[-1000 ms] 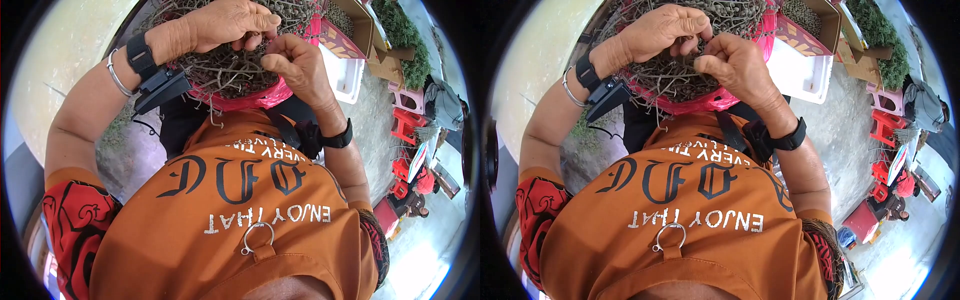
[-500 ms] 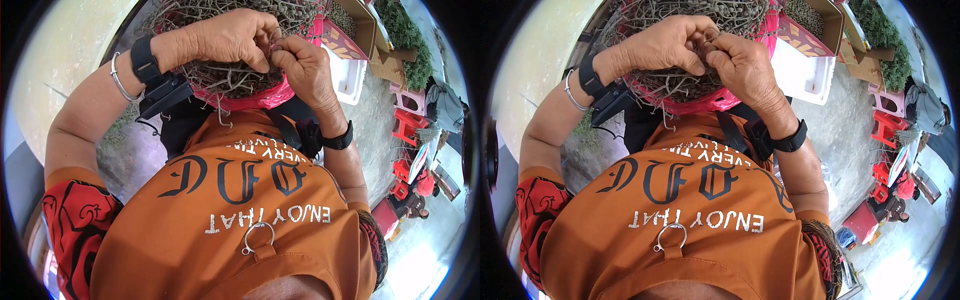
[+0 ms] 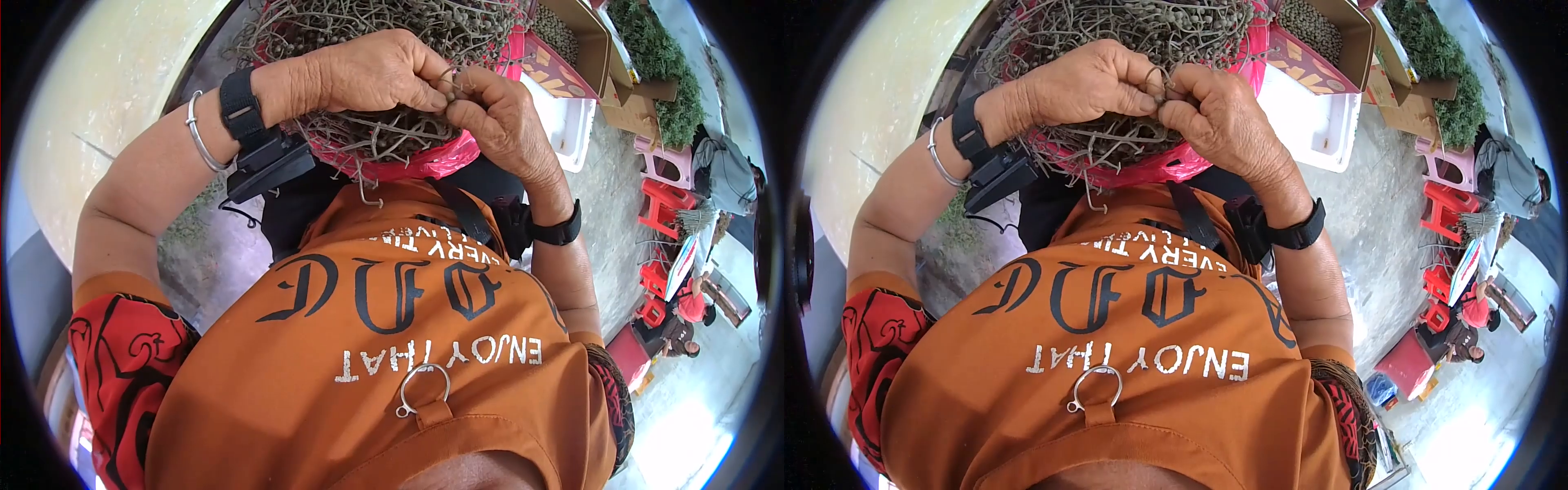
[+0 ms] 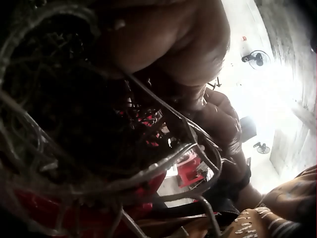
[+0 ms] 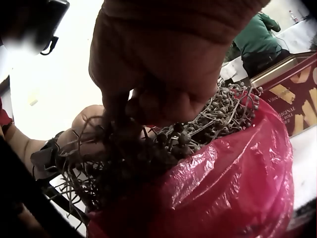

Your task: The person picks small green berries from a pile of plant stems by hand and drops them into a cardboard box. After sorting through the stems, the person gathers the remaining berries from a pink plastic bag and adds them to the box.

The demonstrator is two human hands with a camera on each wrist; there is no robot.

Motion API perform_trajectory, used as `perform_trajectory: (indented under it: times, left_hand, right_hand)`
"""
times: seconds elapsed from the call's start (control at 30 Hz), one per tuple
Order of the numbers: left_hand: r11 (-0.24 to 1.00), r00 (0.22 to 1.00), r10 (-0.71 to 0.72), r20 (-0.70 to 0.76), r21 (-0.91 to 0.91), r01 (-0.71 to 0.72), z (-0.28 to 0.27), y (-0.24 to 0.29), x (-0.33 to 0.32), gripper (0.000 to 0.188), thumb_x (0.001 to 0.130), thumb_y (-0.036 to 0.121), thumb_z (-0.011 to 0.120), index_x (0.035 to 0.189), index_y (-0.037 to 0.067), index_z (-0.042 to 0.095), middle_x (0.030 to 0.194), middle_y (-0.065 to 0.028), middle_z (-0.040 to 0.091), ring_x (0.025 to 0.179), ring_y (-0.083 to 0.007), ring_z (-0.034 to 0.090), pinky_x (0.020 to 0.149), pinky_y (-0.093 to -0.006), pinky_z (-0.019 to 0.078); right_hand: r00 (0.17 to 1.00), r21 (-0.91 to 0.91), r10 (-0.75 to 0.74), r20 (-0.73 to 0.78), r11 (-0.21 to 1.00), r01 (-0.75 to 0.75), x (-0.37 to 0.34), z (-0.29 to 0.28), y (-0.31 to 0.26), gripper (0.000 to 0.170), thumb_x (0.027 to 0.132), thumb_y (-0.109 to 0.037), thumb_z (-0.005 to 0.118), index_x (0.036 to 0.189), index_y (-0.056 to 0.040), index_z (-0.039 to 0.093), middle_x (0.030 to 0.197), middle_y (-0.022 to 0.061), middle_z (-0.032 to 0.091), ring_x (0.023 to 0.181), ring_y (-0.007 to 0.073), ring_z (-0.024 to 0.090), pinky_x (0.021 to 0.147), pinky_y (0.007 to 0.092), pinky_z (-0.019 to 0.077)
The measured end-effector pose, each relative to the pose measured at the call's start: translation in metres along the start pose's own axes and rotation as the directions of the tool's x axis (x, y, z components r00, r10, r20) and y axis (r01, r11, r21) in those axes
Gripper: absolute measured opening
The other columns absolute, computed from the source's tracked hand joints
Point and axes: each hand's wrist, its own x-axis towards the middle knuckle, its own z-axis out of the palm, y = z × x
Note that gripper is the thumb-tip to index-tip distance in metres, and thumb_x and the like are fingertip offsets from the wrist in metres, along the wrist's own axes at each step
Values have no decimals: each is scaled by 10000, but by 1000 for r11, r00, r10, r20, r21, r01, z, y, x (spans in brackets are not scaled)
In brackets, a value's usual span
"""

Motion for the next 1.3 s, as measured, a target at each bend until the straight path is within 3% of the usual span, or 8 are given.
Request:
perform_trajectory:
  times: [0.33,0.6,0.73,1.0,1.1,1.17,1.23,1.3]
  left_hand:
    - [992,992,-123,-10,4,123,-2,11,-8,149,856,116,596,879,-28,625,760,11,605,709,-49,524,689,-211,446]
    - [962,978,-99,185,271,46,-8,10,-4,166,790,149,647,764,-14,644,635,-10,531,707,-118,492,666,-256,419]
    - [976,977,31,213,203,-75,-7,7,-6,224,763,116,620,600,-16,540,524,21,445,521,-75,414,513,-263,361]
    - [991,964,-11,264,130,-24,-12,12,-6,190,727,97,648,600,-9,555,516,25,451,504,-68,400,504,-265,354]
    - [989,961,-2,278,140,-39,-10,11,-10,177,731,100,645,609,-6,574,526,16,488,504,-72,424,507,-265,366]
    - [988,957,4,290,149,-49,-9,12,-10,171,734,101,644,614,-5,584,532,12,507,504,-75,436,509,-265,373]
    - [994,984,-68,166,93,53,-7,13,-9,157,738,106,642,634,-7,604,549,-1,540,514,-79,465,518,-264,389]
    - [993,989,-110,104,62,104,-6,14,-9,152,740,109,642,645,-7,614,557,-8,557,519,-82,479,522,-263,397]
  right_hand:
    - [1000,-19,-21,13,1000,21,5,12,-5,384,746,-347,716,842,0,581,664,23,548,615,85,499,568,232,431]
    - [972,235,-148,184,967,102,6,3,3,363,748,-327,716,753,5,570,596,10,508,548,84,448,504,229,375]
    - [954,448,-159,254,893,30,7,9,12,309,777,-264,691,716,10,561,574,6,498,527,81,417,476,226,337]
    - [964,708,-130,232,702,-76,9,17,20,232,801,-186,608,655,-14,554,558,14,495,505,72,429,453,213,331]
    - [904,980,-425,53,195,34,14,3,40,185,775,-171,604,684,-17,562,587,9,491,525,71,437,444,201,321]
    - [944,963,-322,74,270,17,12,-7,40,163,766,-161,599,703,-16,565,601,6,488,533,74,437,444,201,316]
    - [991,913,-94,92,406,-46,7,-14,32,130,748,-141,591,740,-13,570,629,1,483,548,81,436,445,199,305]
    - [994,858,-30,109,508,-79,3,-8,24,140,755,-147,599,753,-11,568,644,-1,487,554,80,435,451,199,309]
